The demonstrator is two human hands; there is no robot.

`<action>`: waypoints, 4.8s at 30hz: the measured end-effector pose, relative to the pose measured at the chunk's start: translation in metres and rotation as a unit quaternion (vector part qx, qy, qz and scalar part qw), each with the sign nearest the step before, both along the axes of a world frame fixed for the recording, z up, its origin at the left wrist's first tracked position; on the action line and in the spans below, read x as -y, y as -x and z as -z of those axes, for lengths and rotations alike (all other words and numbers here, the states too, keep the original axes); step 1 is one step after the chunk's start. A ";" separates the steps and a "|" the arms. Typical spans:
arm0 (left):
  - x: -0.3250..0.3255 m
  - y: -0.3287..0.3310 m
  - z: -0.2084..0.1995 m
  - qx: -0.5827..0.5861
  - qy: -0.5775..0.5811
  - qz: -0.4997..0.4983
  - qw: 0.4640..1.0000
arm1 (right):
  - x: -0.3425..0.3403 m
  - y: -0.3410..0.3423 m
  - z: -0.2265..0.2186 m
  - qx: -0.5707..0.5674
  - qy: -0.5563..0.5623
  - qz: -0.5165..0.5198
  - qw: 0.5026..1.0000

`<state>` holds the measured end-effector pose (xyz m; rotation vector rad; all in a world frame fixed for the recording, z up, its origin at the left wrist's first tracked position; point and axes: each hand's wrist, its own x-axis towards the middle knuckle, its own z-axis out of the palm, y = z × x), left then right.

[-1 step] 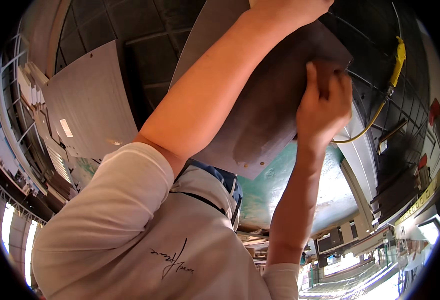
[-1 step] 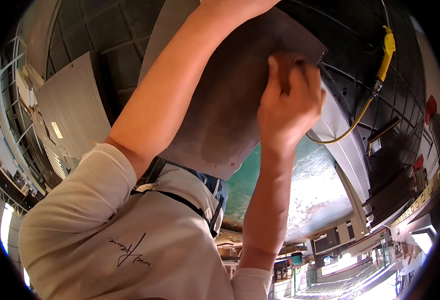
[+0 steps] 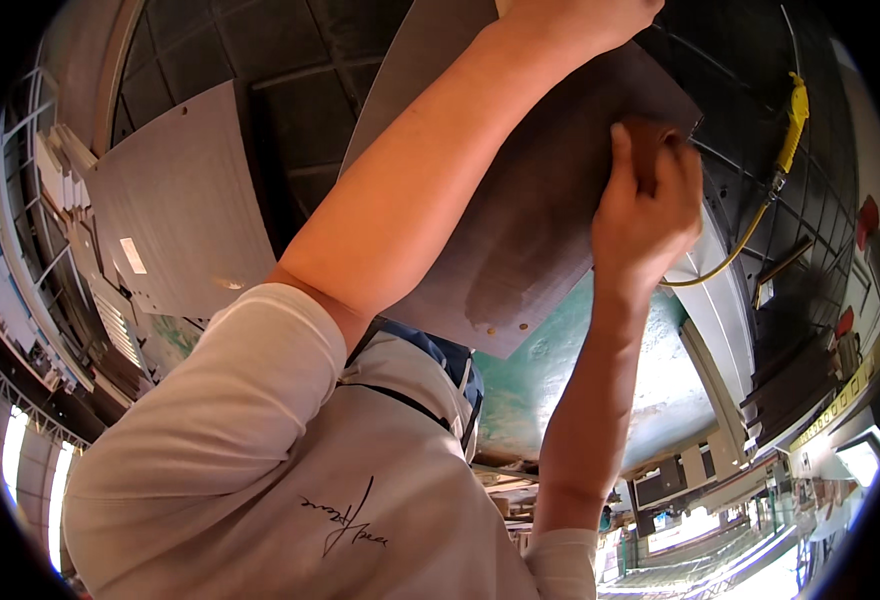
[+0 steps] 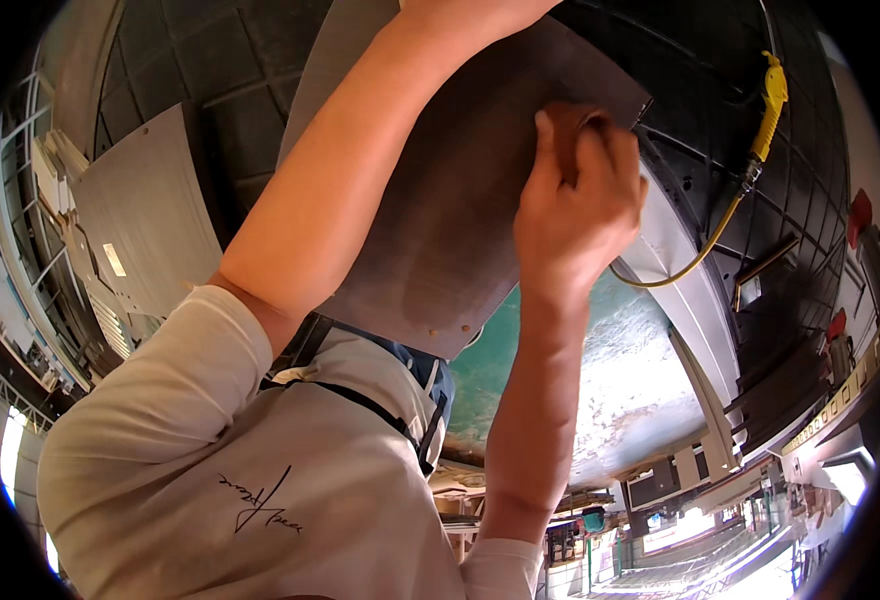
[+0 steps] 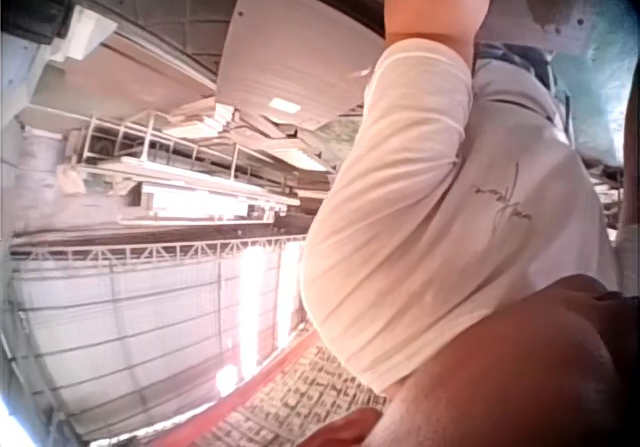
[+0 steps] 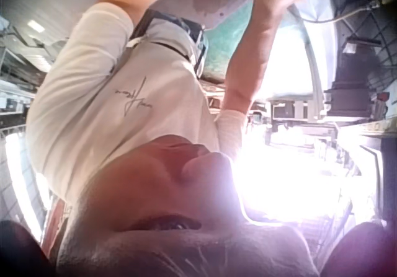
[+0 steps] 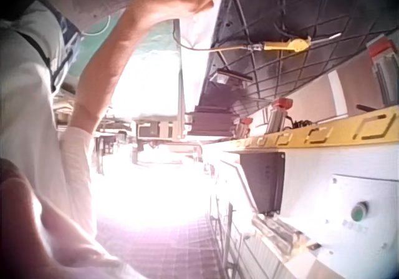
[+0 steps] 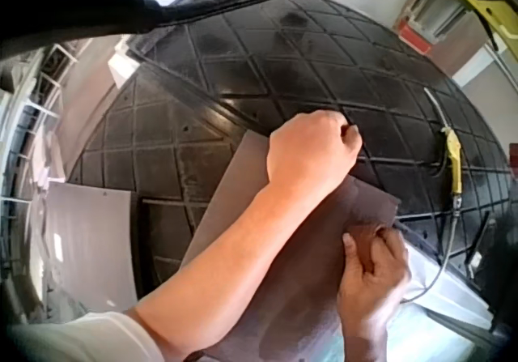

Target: The person cleans a dark rectangular board with a cloth, then uses a yellow air blower to clear dust. They apply glue from a white bottle to the board's edge and attach a small wooden piece, pressing it into place. The person repeats the gluing and attaching process on another board.

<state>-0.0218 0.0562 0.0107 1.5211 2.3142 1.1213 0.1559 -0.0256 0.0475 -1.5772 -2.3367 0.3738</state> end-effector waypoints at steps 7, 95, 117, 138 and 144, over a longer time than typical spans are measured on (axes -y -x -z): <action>0.021 -0.048 -0.007 0.034 0.020 0.092 0.995 | 0.104 -0.057 0.004 -0.042 0.008 0.088 0.995; 0.017 -0.042 -0.008 0.009 0.033 0.080 0.996 | 0.043 -0.052 0.040 -0.113 -0.152 0.198 0.962; 0.017 -0.045 -0.007 0.011 0.040 0.078 0.996 | 0.017 -0.043 0.025 -0.097 -0.072 0.259 0.958; 0.015 -0.049 -0.007 0.002 0.034 0.077 0.996 | 0.001 -0.050 0.033 -0.125 -0.097 0.226 0.961; 0.018 -0.045 -0.009 0.022 0.060 0.088 0.994 | 0.042 -0.048 0.032 -0.184 -0.100 0.173 0.963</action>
